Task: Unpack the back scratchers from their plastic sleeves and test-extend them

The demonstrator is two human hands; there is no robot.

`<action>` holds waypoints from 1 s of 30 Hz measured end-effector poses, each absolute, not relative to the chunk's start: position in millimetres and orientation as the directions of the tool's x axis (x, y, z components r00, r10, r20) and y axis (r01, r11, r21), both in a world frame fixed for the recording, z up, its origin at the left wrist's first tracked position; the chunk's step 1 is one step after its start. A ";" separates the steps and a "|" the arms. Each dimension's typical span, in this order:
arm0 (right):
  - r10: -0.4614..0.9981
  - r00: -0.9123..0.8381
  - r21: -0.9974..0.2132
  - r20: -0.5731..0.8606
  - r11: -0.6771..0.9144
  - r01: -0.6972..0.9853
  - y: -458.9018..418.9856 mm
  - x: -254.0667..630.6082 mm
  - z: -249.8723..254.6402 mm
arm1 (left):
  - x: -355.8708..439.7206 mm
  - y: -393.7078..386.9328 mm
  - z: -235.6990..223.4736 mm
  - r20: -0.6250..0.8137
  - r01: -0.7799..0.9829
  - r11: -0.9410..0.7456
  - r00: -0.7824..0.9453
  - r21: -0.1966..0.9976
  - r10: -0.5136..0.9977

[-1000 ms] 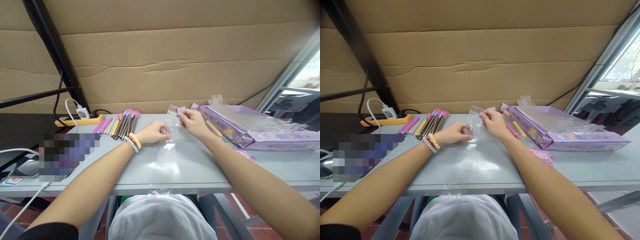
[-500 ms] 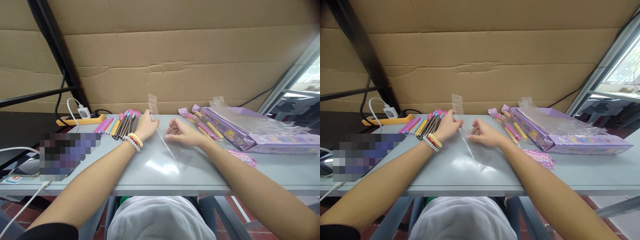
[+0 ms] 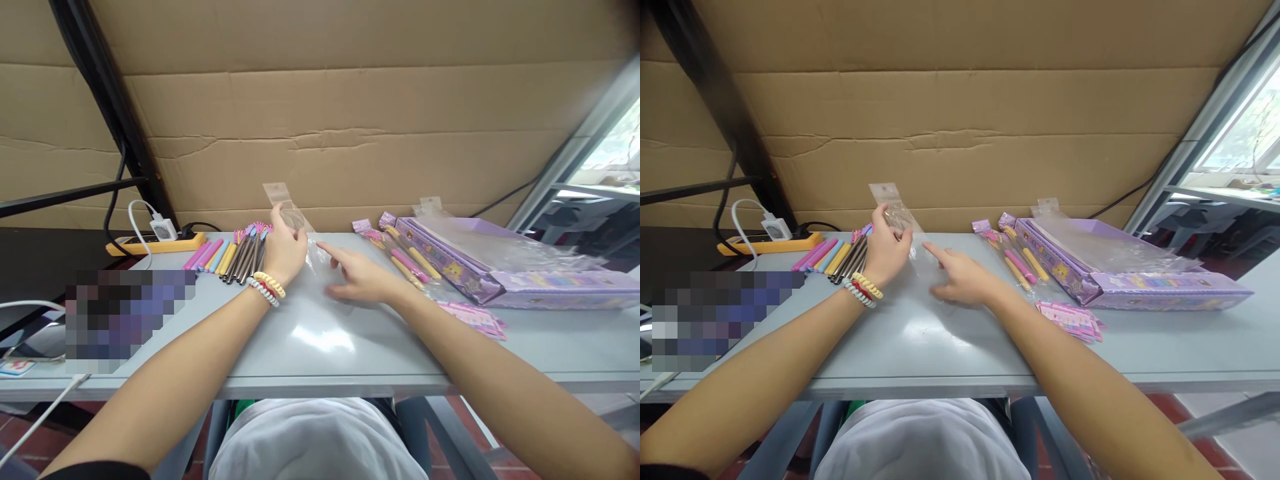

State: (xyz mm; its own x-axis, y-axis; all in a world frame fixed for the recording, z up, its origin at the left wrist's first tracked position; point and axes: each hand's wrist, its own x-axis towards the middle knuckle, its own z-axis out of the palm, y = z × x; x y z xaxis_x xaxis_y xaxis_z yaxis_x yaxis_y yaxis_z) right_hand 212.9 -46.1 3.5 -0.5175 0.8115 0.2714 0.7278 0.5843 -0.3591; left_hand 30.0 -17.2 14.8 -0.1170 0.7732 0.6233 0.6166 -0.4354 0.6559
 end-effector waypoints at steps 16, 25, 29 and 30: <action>0.745 -0.426 -0.356 0.514 0.636 0.684 -53.9 195.5 0.7 | 37.6 -25.5 17.1 0.803 0.675 -0.562 -0.077 0.478 0.591; 0.520 -0.164 -0.120 0.838 0.469 0.875 -22.9 261.2 87.9 | 32.0 -23.0 14.2 0.886 0.670 -0.712 0.176 0.211 0.429; 0.394 -0.010 -0.088 0.919 0.230 0.969 -20.0 308.2 148.3 | 32.6 -24.4 14.1 0.809 0.712 -0.654 0.214 0.255 0.548; 0.375 0.037 -0.108 0.926 0.169 0.980 -22.6 319.0 156.2 | 33.2 -25.5 14.5 0.783 0.726 -0.635 0.221 0.266 0.581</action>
